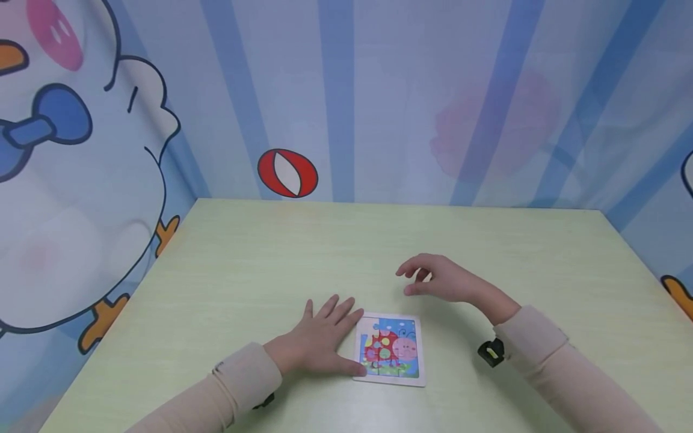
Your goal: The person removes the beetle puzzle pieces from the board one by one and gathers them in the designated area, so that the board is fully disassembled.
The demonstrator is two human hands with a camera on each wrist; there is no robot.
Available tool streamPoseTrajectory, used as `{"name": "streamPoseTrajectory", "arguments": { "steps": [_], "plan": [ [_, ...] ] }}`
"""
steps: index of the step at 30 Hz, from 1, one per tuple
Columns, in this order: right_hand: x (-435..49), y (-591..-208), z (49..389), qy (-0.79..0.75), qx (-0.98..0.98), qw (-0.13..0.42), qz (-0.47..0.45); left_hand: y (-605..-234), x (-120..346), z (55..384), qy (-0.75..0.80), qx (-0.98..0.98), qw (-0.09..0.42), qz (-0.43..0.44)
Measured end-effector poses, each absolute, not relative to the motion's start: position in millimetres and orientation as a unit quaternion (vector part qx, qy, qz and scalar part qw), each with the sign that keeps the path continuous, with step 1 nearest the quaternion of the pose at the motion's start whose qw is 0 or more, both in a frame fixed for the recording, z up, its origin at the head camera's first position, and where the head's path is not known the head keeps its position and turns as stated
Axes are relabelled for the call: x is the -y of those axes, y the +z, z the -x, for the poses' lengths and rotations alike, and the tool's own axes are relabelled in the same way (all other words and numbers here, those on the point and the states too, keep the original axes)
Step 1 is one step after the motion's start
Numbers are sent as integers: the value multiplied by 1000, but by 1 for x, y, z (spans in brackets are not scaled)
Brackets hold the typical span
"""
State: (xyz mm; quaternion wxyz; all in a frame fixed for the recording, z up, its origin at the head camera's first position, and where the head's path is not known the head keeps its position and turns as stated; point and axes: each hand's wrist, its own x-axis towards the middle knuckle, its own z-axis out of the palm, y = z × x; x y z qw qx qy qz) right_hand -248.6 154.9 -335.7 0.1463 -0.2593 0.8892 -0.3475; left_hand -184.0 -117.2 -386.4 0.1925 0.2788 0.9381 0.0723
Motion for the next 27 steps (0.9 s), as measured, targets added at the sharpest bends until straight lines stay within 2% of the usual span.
{"name": "streamPoseTrajectory", "arguments": {
  "steps": [9, 20, 27],
  "plan": [
    [-137, -343, 240, -346, -874, 170, 297, -386, 117, 184, 74, -938, 197, -276],
    [-122, -358, 237, -301, -878, 231, 290, -385, 118, 184, 76, -937, 197, -279],
    [-116, -364, 236, -285, -875, 238, 312, -384, 119, 183, 73, -937, 194, -282]
  ]
}}
